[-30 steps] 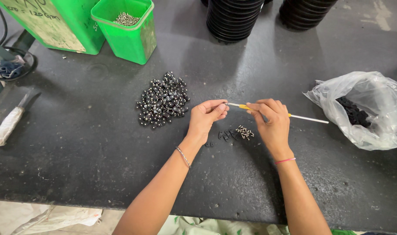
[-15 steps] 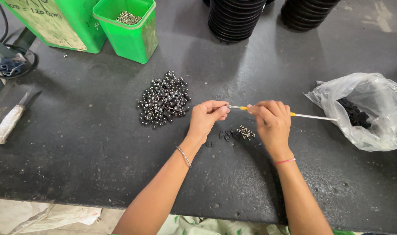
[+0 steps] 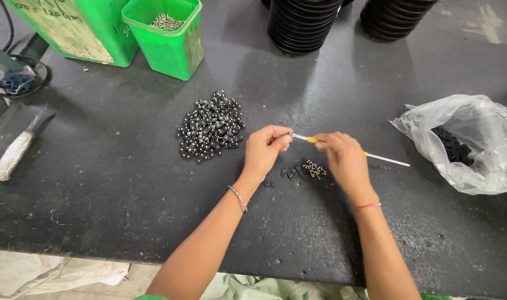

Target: The person repeatedly picks small black plastic parts and silver metal pins from a table, inserts the pins into the parts, and uses a yellow-handled tool to press them in. The assembled units are placed into a growing pile on the table.

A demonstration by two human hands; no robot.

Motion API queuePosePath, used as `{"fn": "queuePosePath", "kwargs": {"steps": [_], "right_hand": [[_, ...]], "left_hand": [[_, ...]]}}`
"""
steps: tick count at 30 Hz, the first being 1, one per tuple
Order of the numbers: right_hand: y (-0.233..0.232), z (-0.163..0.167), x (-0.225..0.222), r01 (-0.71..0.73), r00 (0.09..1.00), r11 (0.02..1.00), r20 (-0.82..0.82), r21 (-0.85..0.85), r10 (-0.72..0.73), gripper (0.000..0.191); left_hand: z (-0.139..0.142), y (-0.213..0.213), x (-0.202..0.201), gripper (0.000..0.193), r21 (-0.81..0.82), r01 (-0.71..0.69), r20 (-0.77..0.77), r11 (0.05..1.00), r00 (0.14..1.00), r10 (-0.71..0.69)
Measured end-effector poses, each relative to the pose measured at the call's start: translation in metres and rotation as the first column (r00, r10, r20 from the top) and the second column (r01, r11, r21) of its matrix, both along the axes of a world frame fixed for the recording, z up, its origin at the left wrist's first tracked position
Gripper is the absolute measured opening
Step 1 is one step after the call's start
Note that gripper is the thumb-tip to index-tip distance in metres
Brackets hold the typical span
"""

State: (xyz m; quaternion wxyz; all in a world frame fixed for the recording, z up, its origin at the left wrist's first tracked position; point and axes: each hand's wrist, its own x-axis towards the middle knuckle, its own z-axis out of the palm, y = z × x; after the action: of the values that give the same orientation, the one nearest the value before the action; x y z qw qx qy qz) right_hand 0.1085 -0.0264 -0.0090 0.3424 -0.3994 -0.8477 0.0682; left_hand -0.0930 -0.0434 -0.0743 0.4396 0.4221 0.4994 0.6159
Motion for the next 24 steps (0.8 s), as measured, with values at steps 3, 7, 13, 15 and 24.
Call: {"fn": "queuePosePath", "kwargs": {"steps": [3, 7, 13, 15, 24], "right_hand": [[0.012, -0.004, 0.018, 0.073, 0.996, 0.997, -0.047, 0.013, -0.072, 0.011], [0.032, -0.022, 0.051, 0.280, 0.957, 0.959, -0.067, -0.050, -0.283, 0.012], [0.045, -0.047, 0.085, 0.485, 0.873, 0.874, 0.056, 0.006, -0.485, 0.017], [0.044, -0.049, 0.083, 0.478, 0.874, 0.876, 0.064, 0.063, -0.482, 0.021], [0.036, -0.031, 0.052, 0.308, 0.945, 0.934, -0.058, -0.179, -0.323, 0.018]], "left_hand": [[0.021, -0.007, -0.016, 0.017, 0.132, -0.182, -0.325, 0.974, 0.921, 0.216], [0.045, -0.020, -0.059, 0.015, 0.344, -0.366, -0.647, 0.865, 0.575, 0.500], [0.055, -0.030, -0.069, 0.022, 0.380, -0.345, -0.738, 0.858, 0.447, 0.506], [0.055, -0.030, -0.063, 0.021, 0.292, -0.224, -0.749, 0.930, 0.552, 0.368], [0.044, -0.033, -0.065, 0.019, -0.229, -0.112, -0.775, 0.967, 0.622, -0.112]]}}
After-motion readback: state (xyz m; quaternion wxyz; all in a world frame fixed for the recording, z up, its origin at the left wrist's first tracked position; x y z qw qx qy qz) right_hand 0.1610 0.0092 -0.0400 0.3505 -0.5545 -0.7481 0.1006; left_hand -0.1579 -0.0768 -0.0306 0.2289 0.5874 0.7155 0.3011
